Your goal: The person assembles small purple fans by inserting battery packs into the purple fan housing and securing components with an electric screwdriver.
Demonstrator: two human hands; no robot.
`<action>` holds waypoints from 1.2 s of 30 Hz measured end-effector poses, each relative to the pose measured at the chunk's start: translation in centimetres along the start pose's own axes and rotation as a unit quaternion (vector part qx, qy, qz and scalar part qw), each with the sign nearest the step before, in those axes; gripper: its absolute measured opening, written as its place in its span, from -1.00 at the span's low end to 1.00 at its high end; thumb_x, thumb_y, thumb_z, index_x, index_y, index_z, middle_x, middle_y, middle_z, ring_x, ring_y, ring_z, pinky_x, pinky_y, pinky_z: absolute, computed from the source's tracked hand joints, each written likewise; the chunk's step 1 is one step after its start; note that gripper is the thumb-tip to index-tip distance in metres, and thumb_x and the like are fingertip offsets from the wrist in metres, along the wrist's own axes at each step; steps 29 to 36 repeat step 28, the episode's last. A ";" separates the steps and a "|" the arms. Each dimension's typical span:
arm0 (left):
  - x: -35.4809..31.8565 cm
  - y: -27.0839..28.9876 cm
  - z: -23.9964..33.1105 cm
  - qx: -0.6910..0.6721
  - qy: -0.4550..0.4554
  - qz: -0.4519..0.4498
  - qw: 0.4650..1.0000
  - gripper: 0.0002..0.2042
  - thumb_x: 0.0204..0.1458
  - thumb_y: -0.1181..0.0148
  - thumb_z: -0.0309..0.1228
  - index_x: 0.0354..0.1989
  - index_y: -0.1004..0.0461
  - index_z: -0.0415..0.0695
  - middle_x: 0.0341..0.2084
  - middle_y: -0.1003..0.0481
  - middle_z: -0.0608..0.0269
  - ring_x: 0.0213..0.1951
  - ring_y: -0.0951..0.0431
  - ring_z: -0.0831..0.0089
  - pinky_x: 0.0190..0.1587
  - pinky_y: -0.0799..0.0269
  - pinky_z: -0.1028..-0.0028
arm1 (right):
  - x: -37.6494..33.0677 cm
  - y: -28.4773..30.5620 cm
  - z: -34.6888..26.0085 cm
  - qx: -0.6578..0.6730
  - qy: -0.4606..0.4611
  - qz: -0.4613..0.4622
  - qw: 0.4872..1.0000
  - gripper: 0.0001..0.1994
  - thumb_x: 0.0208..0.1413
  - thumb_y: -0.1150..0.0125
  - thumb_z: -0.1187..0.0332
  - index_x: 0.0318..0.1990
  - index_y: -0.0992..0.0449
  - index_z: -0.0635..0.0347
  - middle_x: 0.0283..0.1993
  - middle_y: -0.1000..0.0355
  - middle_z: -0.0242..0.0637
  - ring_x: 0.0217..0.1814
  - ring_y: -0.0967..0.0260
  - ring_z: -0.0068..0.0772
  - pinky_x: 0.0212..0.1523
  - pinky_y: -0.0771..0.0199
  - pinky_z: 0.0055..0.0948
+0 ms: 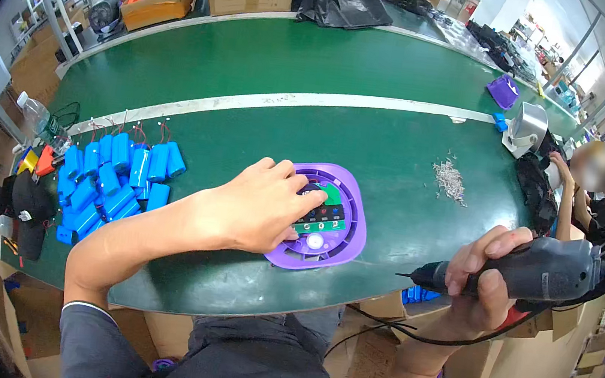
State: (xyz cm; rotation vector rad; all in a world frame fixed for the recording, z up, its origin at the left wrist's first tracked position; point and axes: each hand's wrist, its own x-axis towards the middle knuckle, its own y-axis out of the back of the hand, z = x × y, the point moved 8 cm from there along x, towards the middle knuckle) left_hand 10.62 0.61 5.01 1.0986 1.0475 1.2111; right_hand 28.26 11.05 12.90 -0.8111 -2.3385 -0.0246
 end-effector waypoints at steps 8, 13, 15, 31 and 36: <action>1.1 0.5 -0.3 -0.005 0.025 0.040 0.999 -0.43 -0.37 -0.23 -0.33 -0.06 -0.29 -0.22 -0.30 -0.36 0.00 -0.21 -0.36 0.11 -0.12 -0.30 0.24 | 0.2 -0.3 1.1 0.024 -0.040 0.054 0.997 -0.63 -0.17 -0.31 0.34 -0.29 -0.24 0.29 -0.53 -0.27 -0.17 -0.74 -0.16 -0.49 -0.75 -0.23 -0.58; 0.1 1.6 -4.5 -0.400 0.072 0.046 0.912 -0.42 -0.34 -0.22 -0.39 -0.01 -0.25 -0.22 -0.23 -0.40 0.11 -0.11 -0.39 0.37 -0.05 -0.30 0.44 | 0.8 -0.8 1.1 0.074 -0.015 -0.011 0.997 -0.52 -0.12 -0.31 0.18 -0.18 -0.21 0.29 -0.43 -0.28 -0.16 -0.58 -0.30 -0.40 -0.57 -0.39 -0.48; -0.2 1.3 -6.0 -0.553 0.053 0.098 0.825 -0.40 -0.27 -0.21 -0.46 0.05 -0.17 -0.26 -0.20 -0.34 0.11 -0.12 -0.36 0.37 -0.03 -0.32 0.40 | 0.8 -1.4 0.9 0.179 -0.006 -0.112 0.978 -0.27 -0.06 -0.19 -0.11 0.06 -0.13 0.33 -0.21 -0.31 -0.04 -0.28 -0.39 -0.17 -0.24 -0.48 -0.17; -1.4 -1.2 -6.1 -0.776 -0.081 0.162 0.604 -0.25 -0.27 -0.22 -0.44 0.19 -0.01 -0.22 0.04 -0.24 0.00 0.08 -0.29 0.25 0.11 -0.28 0.14 | 2.6 -5.9 15.6 -0.081 -0.388 -0.290 0.871 -0.56 0.12 -0.08 0.25 0.07 -0.27 0.36 -0.08 -0.38 -0.02 -0.32 -0.43 -0.36 -0.45 -0.50 -0.56; -1.4 -1.2 -6.1 -0.776 -0.081 0.162 0.604 -0.25 -0.27 -0.22 -0.44 0.19 -0.01 -0.22 0.04 -0.24 0.00 0.08 -0.29 0.25 0.11 -0.28 0.14 | 2.6 -5.9 15.6 -0.081 -0.388 -0.290 0.871 -0.56 0.12 -0.08 0.25 0.07 -0.27 0.36 -0.08 -0.38 -0.02 -0.32 -0.43 -0.36 -0.45 -0.50 -0.56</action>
